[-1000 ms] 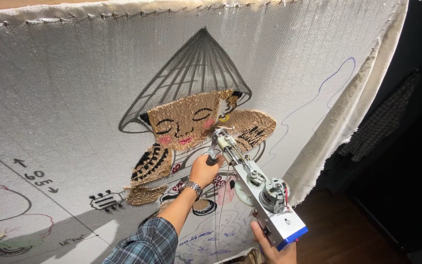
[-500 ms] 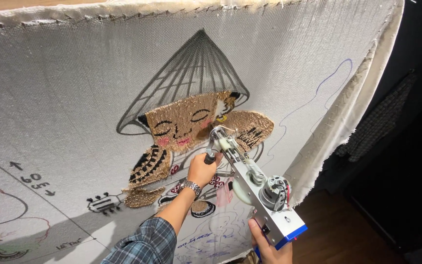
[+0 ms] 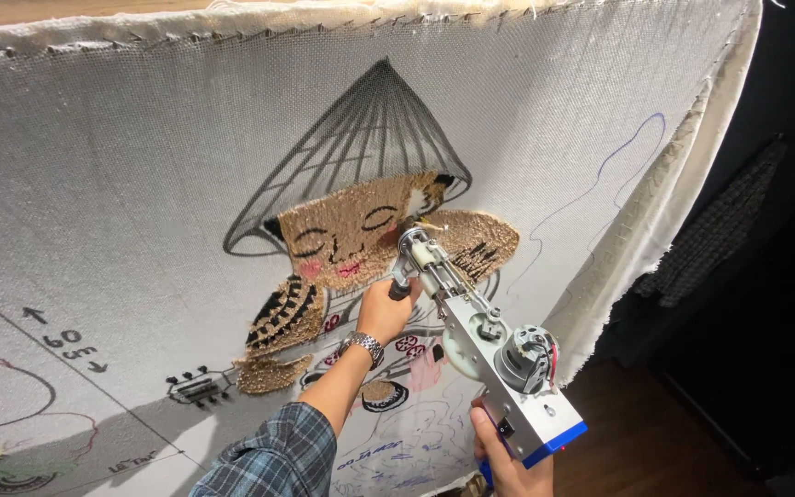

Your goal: The person uses a tufting gun to insert yarn into a canvas, following a drawn design of a figure. They periodically stop to pull out loose threads by hand and rethread the gun with yarn before resuming the tufting process.

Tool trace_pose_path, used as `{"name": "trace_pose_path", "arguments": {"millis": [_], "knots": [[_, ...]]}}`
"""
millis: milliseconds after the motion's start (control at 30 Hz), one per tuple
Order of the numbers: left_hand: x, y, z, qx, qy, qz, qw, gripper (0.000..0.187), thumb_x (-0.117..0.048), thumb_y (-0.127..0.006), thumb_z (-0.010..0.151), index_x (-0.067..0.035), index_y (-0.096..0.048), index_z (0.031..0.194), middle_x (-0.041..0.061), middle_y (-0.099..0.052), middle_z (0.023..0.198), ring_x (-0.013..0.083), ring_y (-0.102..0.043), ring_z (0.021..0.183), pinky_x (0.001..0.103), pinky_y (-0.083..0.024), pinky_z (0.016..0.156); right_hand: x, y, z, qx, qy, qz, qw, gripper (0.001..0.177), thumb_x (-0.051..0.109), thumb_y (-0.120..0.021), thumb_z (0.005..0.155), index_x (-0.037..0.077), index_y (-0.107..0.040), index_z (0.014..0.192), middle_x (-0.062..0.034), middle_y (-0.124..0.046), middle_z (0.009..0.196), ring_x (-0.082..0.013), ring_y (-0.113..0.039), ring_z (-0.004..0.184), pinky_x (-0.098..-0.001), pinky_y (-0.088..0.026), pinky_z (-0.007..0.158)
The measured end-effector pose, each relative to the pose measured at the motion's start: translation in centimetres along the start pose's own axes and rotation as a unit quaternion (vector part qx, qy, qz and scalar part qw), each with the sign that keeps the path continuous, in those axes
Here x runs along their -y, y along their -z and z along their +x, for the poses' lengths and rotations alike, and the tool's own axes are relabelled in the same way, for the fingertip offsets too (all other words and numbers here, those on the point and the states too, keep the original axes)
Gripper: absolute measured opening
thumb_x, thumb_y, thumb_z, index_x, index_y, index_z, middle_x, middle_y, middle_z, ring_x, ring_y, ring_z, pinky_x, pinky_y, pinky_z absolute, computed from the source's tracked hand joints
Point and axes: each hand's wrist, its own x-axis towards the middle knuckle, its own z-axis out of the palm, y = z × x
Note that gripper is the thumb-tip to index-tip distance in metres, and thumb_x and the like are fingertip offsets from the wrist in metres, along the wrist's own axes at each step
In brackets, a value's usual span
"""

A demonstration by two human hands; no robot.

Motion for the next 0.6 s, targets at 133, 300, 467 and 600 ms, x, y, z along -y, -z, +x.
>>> {"name": "trace_pose_path", "arguments": {"millis": [133,300,467,600], "knots": [[-1.8,0.9,-0.2,0.022,0.04,0.006,0.999,0.035,-0.042,-0.073,0.086,-0.008,-0.079,0.094,0.013,-0.073,0.068,0.0235,-0.07,0.062,0.038,-0.052,0.061,1.1,-0.9,0.0,-0.01,-0.02,0.001,1.0,0.032,-0.003,-0.074,0.078,-0.004,-0.067,0.109,-0.0103,-0.071,0.084,-0.0158,-0.057,0.052,-0.0323,-0.046,0.046],[-0.4,0.4,0.2,0.014,0.012,0.016,1.0,0.036,-0.042,-0.074,0.086,-0.006,-0.078,0.09,0.012,-0.07,0.065,0.0214,-0.069,0.058,0.037,-0.052,0.058,0.1,-0.1,0.0,0.007,0.0,-0.002,1.0,0.029,-0.003,-0.076,0.08,-0.006,-0.067,0.107,-0.0121,-0.065,0.071,-0.0173,-0.057,0.052,-0.0322,-0.046,0.047],[-1.3,0.4,0.2,0.005,0.006,0.022,1.0,0.044,-0.043,-0.073,0.088,-0.001,-0.072,0.079,0.013,-0.068,0.061,0.023,-0.065,0.053,0.038,-0.05,0.055,-0.5,0.3,0.3,0.025,0.016,-0.02,0.999,0.018,0.0,-0.076,0.085,-0.009,-0.066,0.098,-0.0116,-0.059,0.062,-0.0171,-0.055,0.05,-0.0322,-0.045,0.048],[-2.4,0.9,0.3,0.024,0.046,0.023,0.998,0.045,-0.044,-0.071,0.089,0.0,-0.071,0.079,0.016,-0.067,0.06,0.0258,-0.065,0.054,0.04,-0.05,0.057,1.1,-0.4,0.5,0.017,0.021,-0.015,1.0,0.021,0.0,-0.076,0.08,-0.005,-0.066,0.099,-0.0106,-0.061,0.061,-0.0177,-0.056,0.047,-0.0326,-0.045,0.045]]}}
